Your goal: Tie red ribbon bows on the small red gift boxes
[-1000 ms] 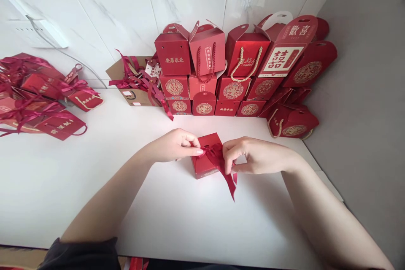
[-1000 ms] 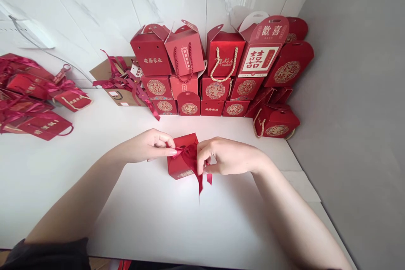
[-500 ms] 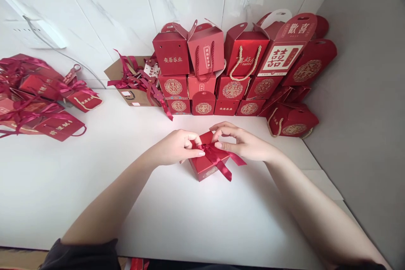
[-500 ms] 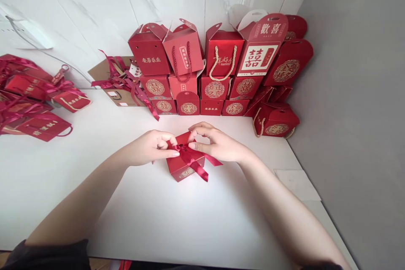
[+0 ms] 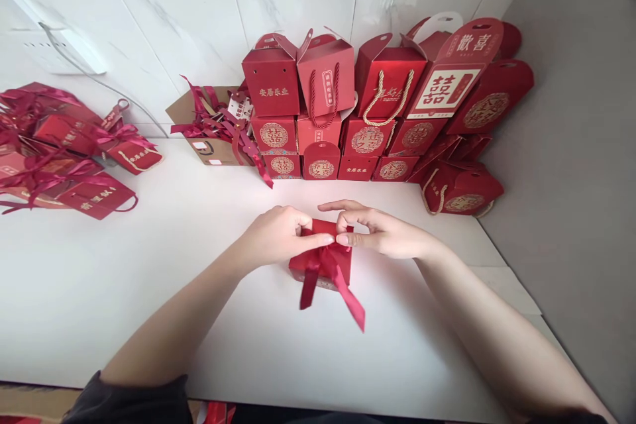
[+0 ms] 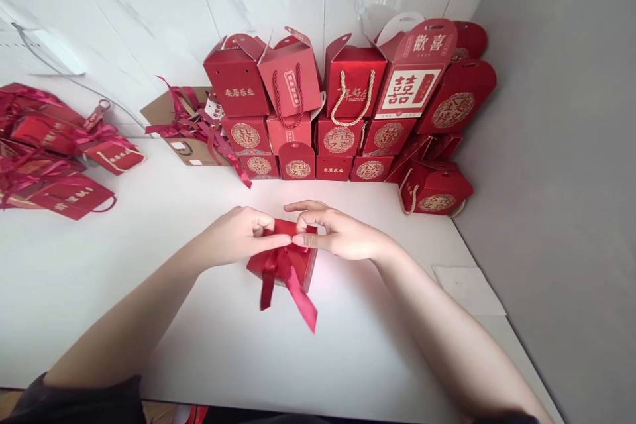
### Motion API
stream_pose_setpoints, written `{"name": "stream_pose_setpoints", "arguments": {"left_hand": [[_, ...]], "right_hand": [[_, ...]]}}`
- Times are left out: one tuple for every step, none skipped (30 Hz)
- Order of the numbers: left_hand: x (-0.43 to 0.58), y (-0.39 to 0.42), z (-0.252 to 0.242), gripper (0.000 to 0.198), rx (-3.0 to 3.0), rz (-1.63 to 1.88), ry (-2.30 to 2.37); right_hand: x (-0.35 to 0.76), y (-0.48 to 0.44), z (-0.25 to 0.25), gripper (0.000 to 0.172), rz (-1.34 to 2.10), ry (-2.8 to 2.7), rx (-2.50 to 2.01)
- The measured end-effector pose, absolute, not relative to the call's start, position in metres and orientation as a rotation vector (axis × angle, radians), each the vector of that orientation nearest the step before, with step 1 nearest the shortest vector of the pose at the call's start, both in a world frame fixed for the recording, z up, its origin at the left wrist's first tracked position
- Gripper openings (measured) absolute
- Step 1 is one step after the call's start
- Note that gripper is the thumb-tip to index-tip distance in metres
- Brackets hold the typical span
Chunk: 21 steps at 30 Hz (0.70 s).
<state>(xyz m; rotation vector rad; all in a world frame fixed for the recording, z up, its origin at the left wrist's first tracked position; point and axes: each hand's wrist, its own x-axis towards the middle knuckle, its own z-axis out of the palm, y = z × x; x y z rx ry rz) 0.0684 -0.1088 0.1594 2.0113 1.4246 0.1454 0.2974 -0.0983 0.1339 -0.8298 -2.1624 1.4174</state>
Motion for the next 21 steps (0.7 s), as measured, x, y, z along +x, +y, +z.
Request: {"name": "stream_pose_setpoints", "arguments": {"left_hand": [[0.071, -0.111, 0.159, 0.052, 2.048, 0.144, 1.457], [0.073, -0.113, 0.16, 0.053, 2.071, 0.13, 1.476], [0.074, -0.115, 0.161, 0.053, 2.085, 0.115, 1.487], [0.075, -0.116, 0.162, 0.053, 2.094, 0.105, 1.493], [0.076, -0.117, 0.163, 0.053, 2.098, 0.097, 1.498], [0.076, -0.117, 0.164, 0.053, 2.097, 0.092, 1.499], [0.076, -0.116, 0.165, 0.052, 2.095, 0.092, 1.497], [0.075, -0.116, 0.166, 0.05, 2.093, 0.091, 1.489], [0.074, -0.115, 0.166, 0.048, 2.091, 0.088, 1.476], [0.073, -0.114, 0.166, 0.047, 2.087, 0.079, 1.459], [0.072, -0.113, 0.167, 0.047, 2.084, 0.066, 1.44], [0.071, -0.112, 0.167, 0.047, 2.081, 0.052, 1.42], [0.069, -0.112, 0.167, 0.048, 2.075, 0.037, 1.402], [0.068, -0.111, 0.166, 0.049, 2.07, 0.026, 1.386], [0.066, -0.11, 0.166, 0.05, 2.067, 0.023, 1.371], [0.065, -0.109, 0.166, 0.05, 2.066, 0.022, 1.354], [0.063, -0.108, 0.165, 0.051, 2.067, 0.022, 1.339], [0.062, -0.107, 0.164, 0.051, 2.069, 0.023, 1.325], [0.062, -0.107, 0.164, 0.052, 2.072, 0.024, 1.314], [0.062, -0.106, 0.163, 0.052, 2.076, 0.025, 1.308], [0.062, -0.106, 0.163, 0.053, 2.078, 0.025, 1.307]], "right_hand": [[0.297, -0.098, 0.132, 0.023, 1.442, -2.157, -0.828], [0.297, -0.097, 0.13, 0.024, 1.462, -2.147, -0.826], [0.297, -0.096, 0.128, 0.025, 1.475, -2.137, -0.825], [0.297, -0.095, 0.127, 0.026, 1.481, -2.131, -0.826], [0.296, -0.095, 0.125, 0.026, 1.478, -2.132, -0.826], [0.296, -0.094, 0.125, 0.028, 1.468, -2.143, -0.826], [0.295, -0.095, 0.124, 0.028, 1.454, -2.161, -0.824], [0.295, -0.095, 0.124, 0.028, 1.433, -2.183, -0.815], [0.295, -0.095, 0.124, 0.027, 1.405, -2.207, -0.801], [0.294, -0.096, 0.125, 0.025, 1.371, -2.234, -0.784], [0.294, -0.097, 0.125, 0.022, 1.336, -2.26, -0.765], [0.294, -0.097, 0.125, 0.019, 1.309, -2.281, -0.745], [0.295, -0.097, 0.125, 0.017, 1.299, -2.293, -0.724], [0.296, -0.097, 0.124, 0.015, 1.313, -2.295, -0.704], [0.296, -0.096, 0.124, 0.013, 1.354, -2.284, -0.684], [0.297, -0.095, 0.124, 0.013, 1.414, -2.261, -0.665], [0.298, -0.094, 0.123, 0.014, 1.48, -2.23, -0.646], [0.298, -0.093, 0.123, 0.016, 1.541, -2.197, -0.628], [0.299, -0.091, 0.122, 0.017, 1.59, -2.167, -0.616], [0.299, -0.09, 0.12, 0.019, 1.622, -2.138, -0.61], [0.299, -0.089, 0.118, 0.02, 1.64, -2.111, -0.61]]}}
